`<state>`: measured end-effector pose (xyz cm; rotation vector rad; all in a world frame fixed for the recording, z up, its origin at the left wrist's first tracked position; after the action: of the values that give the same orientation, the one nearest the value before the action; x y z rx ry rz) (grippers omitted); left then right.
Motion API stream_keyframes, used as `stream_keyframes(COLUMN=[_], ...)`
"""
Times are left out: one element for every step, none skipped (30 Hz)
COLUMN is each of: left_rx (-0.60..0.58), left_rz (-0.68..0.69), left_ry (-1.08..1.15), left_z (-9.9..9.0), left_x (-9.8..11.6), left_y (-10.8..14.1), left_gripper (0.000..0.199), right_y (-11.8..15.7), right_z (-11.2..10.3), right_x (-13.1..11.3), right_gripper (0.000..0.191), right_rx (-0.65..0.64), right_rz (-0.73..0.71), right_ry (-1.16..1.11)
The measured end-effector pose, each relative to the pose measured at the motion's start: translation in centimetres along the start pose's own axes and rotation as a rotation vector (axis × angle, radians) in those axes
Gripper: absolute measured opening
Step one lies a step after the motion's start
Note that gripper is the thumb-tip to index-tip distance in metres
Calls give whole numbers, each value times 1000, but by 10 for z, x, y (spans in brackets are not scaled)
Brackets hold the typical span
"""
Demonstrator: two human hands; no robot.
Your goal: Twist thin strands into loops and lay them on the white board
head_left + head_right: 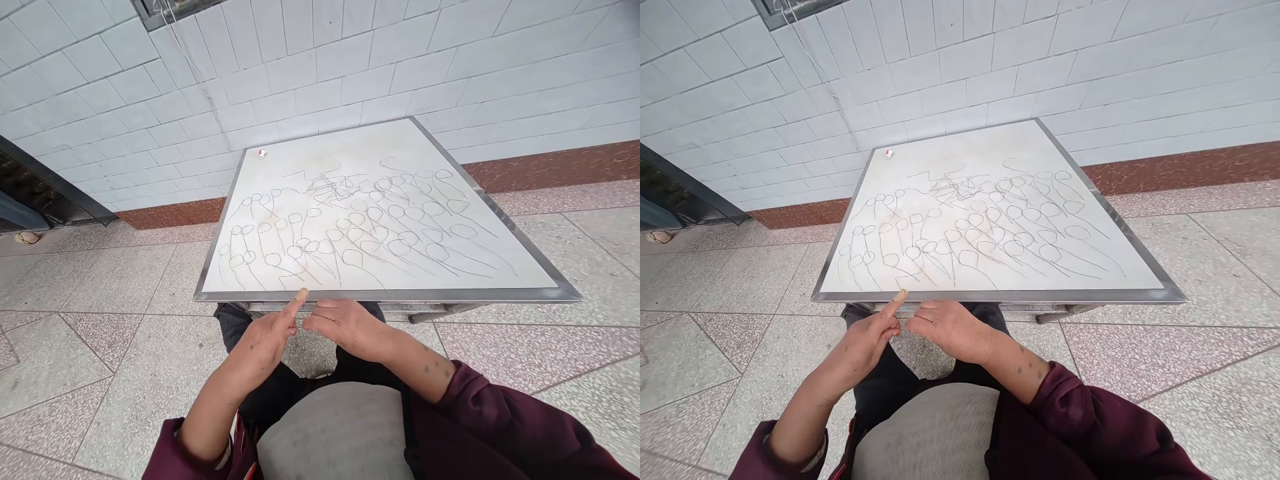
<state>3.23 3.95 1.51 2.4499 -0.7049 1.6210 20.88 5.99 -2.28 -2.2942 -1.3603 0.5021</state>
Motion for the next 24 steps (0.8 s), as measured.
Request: stream_keyframes(left_rx=[-2,-13,-30,-50,-66,-76,-79,-81,-77,-71,-62,-50,-41,-40,-49,-67,-92,-115,-133,-141,-146,-150,-153,-164], left_rz=[4,8,12,8,-2,-15,-25,-33,-37,-38,-36,-33,-29,-24,-19,-13,-9,-6,-4,3,12,26,42,48], left_ry=[-20,-57,-99,-128,-133,-119,-94,-73,-57,-47,-38,-29,-26,-36,-58,-88,-116,-137,-149,-155,-161,-167,-172,-180], left_z=[0,0,0,1,1,2,2,2,1,0,-1,-2,-3,-3,-4,-4,-4,-4,-4,-5,-6,-7,-8,-8], left_x=[-1,-2,-4,-5,-7,-8,-8,-8,-8,-8,-7,-7,-8,-8,-9,-9,-8,-8,-6,-4,-2,1,3,5], left_y=[0,0,0,0,0,0,0,-1,-1,-1,-2,-2,-3,-3,-4,-4,-5,-6,-6,-7,-8,-9,-9,-10], left_gripper=[58,59,60,60,61,61,62,63,63,64,65,65,65,64,64,64,64,64,64,65,65,65,65,66], right_y=[0,0,-1,-1,-1,-2,-1,-1,0,0,1,1,1,1,1,1,1,0,0,-1,-1,-2,-2,-2], right_z=[0,0,0,0,0,-1,-1,-1,-1,-1,-1,-1,0,0,1,2,3,3,4,3,3,2,2,1], right_x=[0,0,-1,-1,-2,-2,-2,-3,-3,-3,-3,-3,-4,-4,-5,-6,-7,-7,-8,-9,-9,-9,-9,-9], right_gripper=[26,26,26,26,26,25,24,23,21,20,19,19,19,20,20,22,23,24,25,25,26,26,27,29], right_rx=[5,11,14,15,15,16,17,22,29,35,41,49,56,57,51,38,19,-2,-23,-39,-52,-61,-67,-68], right_rz=[15,28,37,43,46,48,51,56,67,83,99,115,128,131,122,105,83,58,33,11,-5,-15,-21,-24], right_ry=[4,9,15,18,16,8,-5,-22,-39,-56,-69,-76,-76,-67,-51,-29,-7,12,27,36,42,46,49,53])
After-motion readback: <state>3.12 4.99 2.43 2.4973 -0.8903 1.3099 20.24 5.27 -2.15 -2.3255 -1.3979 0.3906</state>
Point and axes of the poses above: each hand's wrist, its own y-axis away from the middle knuckle, its own z-axis out of the palm, x = y × z, the point moved 3 cm from there along -y, towards the middle knuckle, and after that the axes turned 12 degrees about y, right-handed, at the moved point
